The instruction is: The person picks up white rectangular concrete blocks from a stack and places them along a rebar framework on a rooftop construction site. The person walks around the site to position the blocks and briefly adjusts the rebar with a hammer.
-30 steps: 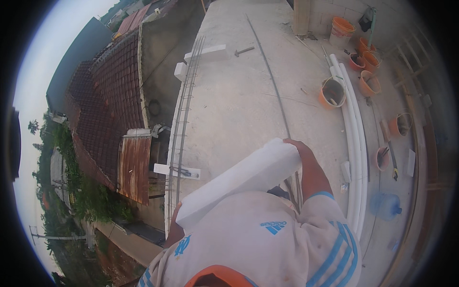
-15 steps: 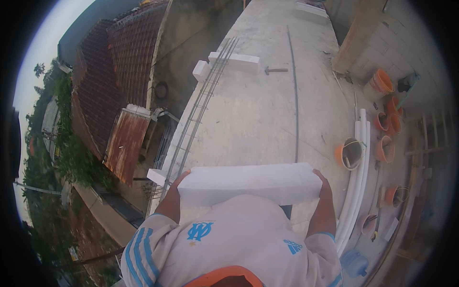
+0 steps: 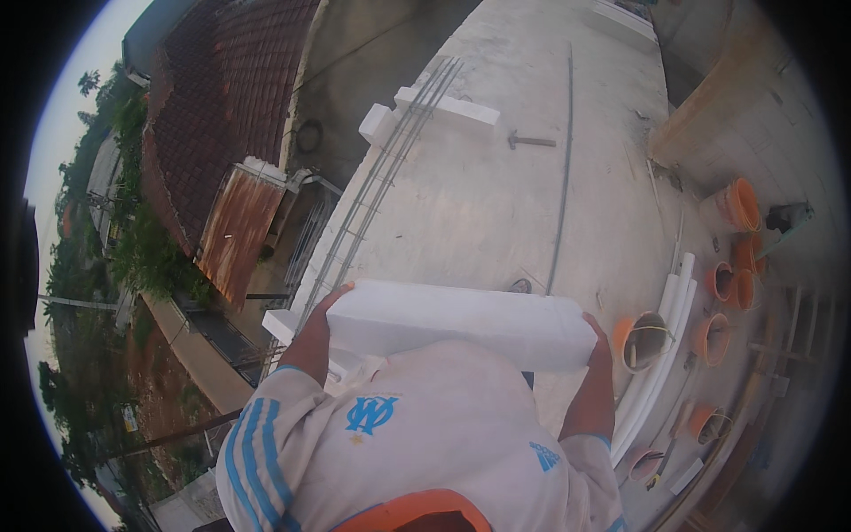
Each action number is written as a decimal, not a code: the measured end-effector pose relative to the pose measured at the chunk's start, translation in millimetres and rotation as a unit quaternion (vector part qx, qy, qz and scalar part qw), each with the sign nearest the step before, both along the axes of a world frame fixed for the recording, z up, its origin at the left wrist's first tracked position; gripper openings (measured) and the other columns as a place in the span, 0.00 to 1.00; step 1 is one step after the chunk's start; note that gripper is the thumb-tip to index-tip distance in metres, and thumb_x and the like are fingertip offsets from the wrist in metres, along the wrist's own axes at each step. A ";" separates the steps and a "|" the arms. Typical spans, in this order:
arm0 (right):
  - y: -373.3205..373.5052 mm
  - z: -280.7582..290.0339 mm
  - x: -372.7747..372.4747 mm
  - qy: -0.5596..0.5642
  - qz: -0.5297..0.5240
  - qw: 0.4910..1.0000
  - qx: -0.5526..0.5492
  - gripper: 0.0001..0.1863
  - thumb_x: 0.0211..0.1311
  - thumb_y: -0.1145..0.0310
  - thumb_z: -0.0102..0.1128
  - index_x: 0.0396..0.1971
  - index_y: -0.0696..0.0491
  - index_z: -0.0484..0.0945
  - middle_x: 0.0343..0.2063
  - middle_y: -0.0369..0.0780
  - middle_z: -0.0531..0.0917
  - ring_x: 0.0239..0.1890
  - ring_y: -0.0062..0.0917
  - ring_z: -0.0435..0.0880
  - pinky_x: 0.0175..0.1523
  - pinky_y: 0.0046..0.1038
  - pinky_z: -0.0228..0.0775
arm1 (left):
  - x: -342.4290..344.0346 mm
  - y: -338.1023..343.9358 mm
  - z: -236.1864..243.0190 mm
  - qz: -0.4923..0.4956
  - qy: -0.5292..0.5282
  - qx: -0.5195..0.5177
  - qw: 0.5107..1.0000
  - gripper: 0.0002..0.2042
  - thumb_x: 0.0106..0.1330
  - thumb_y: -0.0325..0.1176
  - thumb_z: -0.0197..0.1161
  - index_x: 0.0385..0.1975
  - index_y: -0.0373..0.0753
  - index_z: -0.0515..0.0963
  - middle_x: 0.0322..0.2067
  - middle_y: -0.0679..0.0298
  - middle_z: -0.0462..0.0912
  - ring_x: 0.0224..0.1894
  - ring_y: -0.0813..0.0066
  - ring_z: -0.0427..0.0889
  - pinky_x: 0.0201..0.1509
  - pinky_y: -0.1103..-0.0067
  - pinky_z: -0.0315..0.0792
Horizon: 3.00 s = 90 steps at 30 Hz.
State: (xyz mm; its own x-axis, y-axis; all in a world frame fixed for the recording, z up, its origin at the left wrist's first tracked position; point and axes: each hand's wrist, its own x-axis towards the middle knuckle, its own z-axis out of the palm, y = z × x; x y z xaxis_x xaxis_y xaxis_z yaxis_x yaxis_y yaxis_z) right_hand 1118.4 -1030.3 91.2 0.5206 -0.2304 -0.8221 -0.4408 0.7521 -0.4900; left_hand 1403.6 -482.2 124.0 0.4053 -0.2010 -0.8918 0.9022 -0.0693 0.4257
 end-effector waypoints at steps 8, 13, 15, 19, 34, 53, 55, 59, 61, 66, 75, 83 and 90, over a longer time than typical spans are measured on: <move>-136.2 37.2 122.5 0.052 0.040 0.998 0.014 0.29 0.49 0.51 0.58 0.46 0.57 0.70 0.39 0.43 0.77 0.41 0.32 0.76 0.45 0.32 0.68 | 64.0 -118.1 30.0 0.030 -0.028 0.051 0.998 0.28 0.56 0.52 0.55 0.50 0.38 0.69 0.46 0.55 0.74 0.47 0.63 0.72 0.50 0.70 0.65; -214.9 41.7 167.3 0.027 0.038 0.999 -0.008 0.28 0.50 0.48 0.55 0.45 0.53 0.71 0.38 0.40 0.78 0.39 0.32 0.77 0.44 0.34 0.69 | 121.8 -191.5 11.1 0.028 -0.055 0.050 0.997 0.27 0.56 0.52 0.55 0.50 0.39 0.70 0.46 0.55 0.74 0.47 0.63 0.72 0.50 0.70 0.65; -241.7 39.3 177.2 0.031 0.033 0.999 -0.027 0.28 0.51 0.46 0.54 0.45 0.52 0.72 0.38 0.39 0.78 0.38 0.32 0.77 0.44 0.35 0.69 | 140.6 -232.6 10.7 0.028 -0.032 0.047 0.998 0.27 0.55 0.51 0.56 0.49 0.38 0.70 0.46 0.55 0.74 0.47 0.63 0.72 0.50 0.71 0.65; -295.8 24.8 211.0 0.013 0.025 0.997 -0.075 0.27 0.52 0.46 0.52 0.45 0.52 0.71 0.39 0.39 0.78 0.39 0.31 0.77 0.45 0.34 0.69 | 189.6 -318.7 39.0 0.021 -0.013 0.040 0.999 0.28 0.52 0.52 0.59 0.47 0.38 0.71 0.46 0.55 0.73 0.48 0.64 0.71 0.50 0.71 0.64; -476.7 52.0 360.9 0.097 -0.084 0.991 -0.036 0.25 0.54 0.50 0.53 0.44 0.55 0.71 0.35 0.40 0.77 0.37 0.30 0.77 0.43 0.32 0.69 | 432.7 -559.2 7.5 -0.084 0.022 0.006 0.996 0.27 0.53 0.52 0.58 0.48 0.40 0.71 0.45 0.56 0.74 0.47 0.64 0.72 0.48 0.70 0.66; -828.6 29.0 566.0 0.120 0.030 0.992 -0.025 0.24 0.55 0.51 0.53 0.46 0.52 0.71 0.38 0.38 0.77 0.40 0.28 0.75 0.46 0.31 0.67 | 519.4 -824.4 2.6 0.057 -0.033 0.016 0.998 0.27 0.56 0.50 0.57 0.48 0.35 0.70 0.44 0.55 0.75 0.45 0.66 0.75 0.47 0.74 0.68; -868.0 30.0 578.2 0.057 0.018 0.998 0.000 0.24 0.56 0.52 0.52 0.47 0.53 0.70 0.38 0.38 0.76 0.40 0.26 0.76 0.43 0.29 0.68 | 542.5 -872.6 35.2 0.051 0.008 0.006 0.999 0.28 0.57 0.50 0.55 0.51 0.35 0.67 0.47 0.55 0.73 0.49 0.66 0.72 0.51 0.74 0.65; -922.4 51.9 627.1 0.010 0.054 0.998 -0.006 0.27 0.61 0.50 0.40 0.54 0.52 0.64 0.48 0.39 0.73 0.49 0.30 0.72 0.53 0.32 0.62 | 581.3 -930.4 46.1 0.064 0.028 0.086 0.994 0.34 0.50 0.55 0.60 0.51 0.35 0.66 0.49 0.53 0.70 0.51 0.62 0.69 0.53 0.71 0.61; -958.9 34.4 643.6 -0.017 0.075 0.997 -0.006 0.26 0.61 0.50 0.38 0.51 0.53 0.66 0.47 0.39 0.72 0.46 0.31 0.72 0.50 0.35 0.64 | 605.5 -959.6 49.2 0.059 0.023 0.113 0.992 0.33 0.48 0.55 0.61 0.48 0.36 0.70 0.46 0.54 0.73 0.48 0.63 0.71 0.51 0.72 0.63; -1005.1 29.0 732.2 -0.032 0.105 0.993 0.049 0.27 0.61 0.49 0.38 0.52 0.54 0.65 0.48 0.40 0.72 0.48 0.31 0.71 0.52 0.33 0.63 | 672.1 -1016.3 18.1 0.078 0.032 0.106 0.991 0.28 0.49 0.52 0.61 0.44 0.35 0.73 0.42 0.56 0.76 0.44 0.66 0.74 0.48 0.74 0.66; -1105.9 14.3 871.0 -0.005 0.053 0.998 -0.012 0.25 0.60 0.51 0.43 0.49 0.55 0.67 0.43 0.40 0.75 0.44 0.28 0.74 0.49 0.30 0.65 | 861.1 -1122.5 3.1 0.018 0.043 0.094 0.995 0.29 0.53 0.52 0.59 0.49 0.37 0.70 0.46 0.58 0.73 0.48 0.68 0.71 0.50 0.74 0.64; -1209.2 10.3 961.7 0.092 -0.034 0.995 -0.028 0.25 0.56 0.51 0.51 0.47 0.55 0.70 0.41 0.40 0.76 0.42 0.29 0.74 0.47 0.30 0.66 | 971.3 -1243.7 4.0 0.012 0.031 0.081 0.996 0.27 0.55 0.50 0.58 0.48 0.36 0.70 0.45 0.56 0.73 0.47 0.65 0.72 0.50 0.73 0.65; -1338.9 -23.9 1051.4 0.130 -0.007 0.991 -0.017 0.28 0.54 0.48 0.52 0.48 0.55 0.69 0.41 0.42 0.76 0.43 0.30 0.73 0.47 0.31 0.66 | 1032.3 -1342.7 -3.8 0.060 0.029 0.046 0.997 0.28 0.54 0.51 0.59 0.48 0.35 0.69 0.44 0.56 0.74 0.44 0.66 0.74 0.46 0.74 0.68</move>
State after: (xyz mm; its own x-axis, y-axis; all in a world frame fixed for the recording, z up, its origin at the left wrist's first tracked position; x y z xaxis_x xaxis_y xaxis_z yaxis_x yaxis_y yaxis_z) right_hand 2169.8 -2369.2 67.2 0.2892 -0.2662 -0.9195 -0.5448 0.7441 -0.3868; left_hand 2435.9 -1825.0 120.2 0.3688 -0.0701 -0.9268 0.9292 0.0034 0.3695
